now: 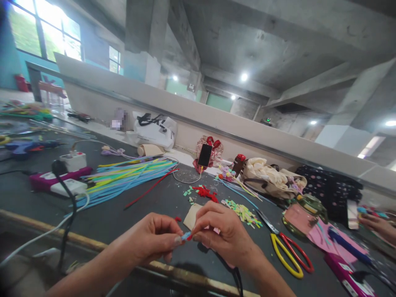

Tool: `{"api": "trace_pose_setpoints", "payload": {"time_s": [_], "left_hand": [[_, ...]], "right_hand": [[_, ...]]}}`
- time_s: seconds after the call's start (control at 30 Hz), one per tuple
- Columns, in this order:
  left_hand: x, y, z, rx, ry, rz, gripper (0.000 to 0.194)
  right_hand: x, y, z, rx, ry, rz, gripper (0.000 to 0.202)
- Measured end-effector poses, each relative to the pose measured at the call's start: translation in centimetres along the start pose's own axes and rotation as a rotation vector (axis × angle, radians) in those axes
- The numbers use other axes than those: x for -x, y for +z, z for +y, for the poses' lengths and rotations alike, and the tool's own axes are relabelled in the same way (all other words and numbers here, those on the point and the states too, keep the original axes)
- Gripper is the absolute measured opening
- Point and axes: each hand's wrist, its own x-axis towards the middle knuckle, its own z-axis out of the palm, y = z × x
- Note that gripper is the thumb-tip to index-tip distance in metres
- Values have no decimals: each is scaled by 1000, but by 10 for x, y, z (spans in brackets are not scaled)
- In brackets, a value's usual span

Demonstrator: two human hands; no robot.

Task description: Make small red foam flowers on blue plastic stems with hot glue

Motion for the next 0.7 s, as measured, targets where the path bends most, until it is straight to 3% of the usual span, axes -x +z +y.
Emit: {"api": "trace_pose_setpoints", "payload": {"time_s": [0.3,0.7], "left_hand": [[2,2,-5,-75,-26,-1,12],[3,5,-5,29,-56,-18,13]], "right_hand": [[-2,-3,0,69,-5,-96,7],[-2,-1,2,145,-32,-137,11]]}}
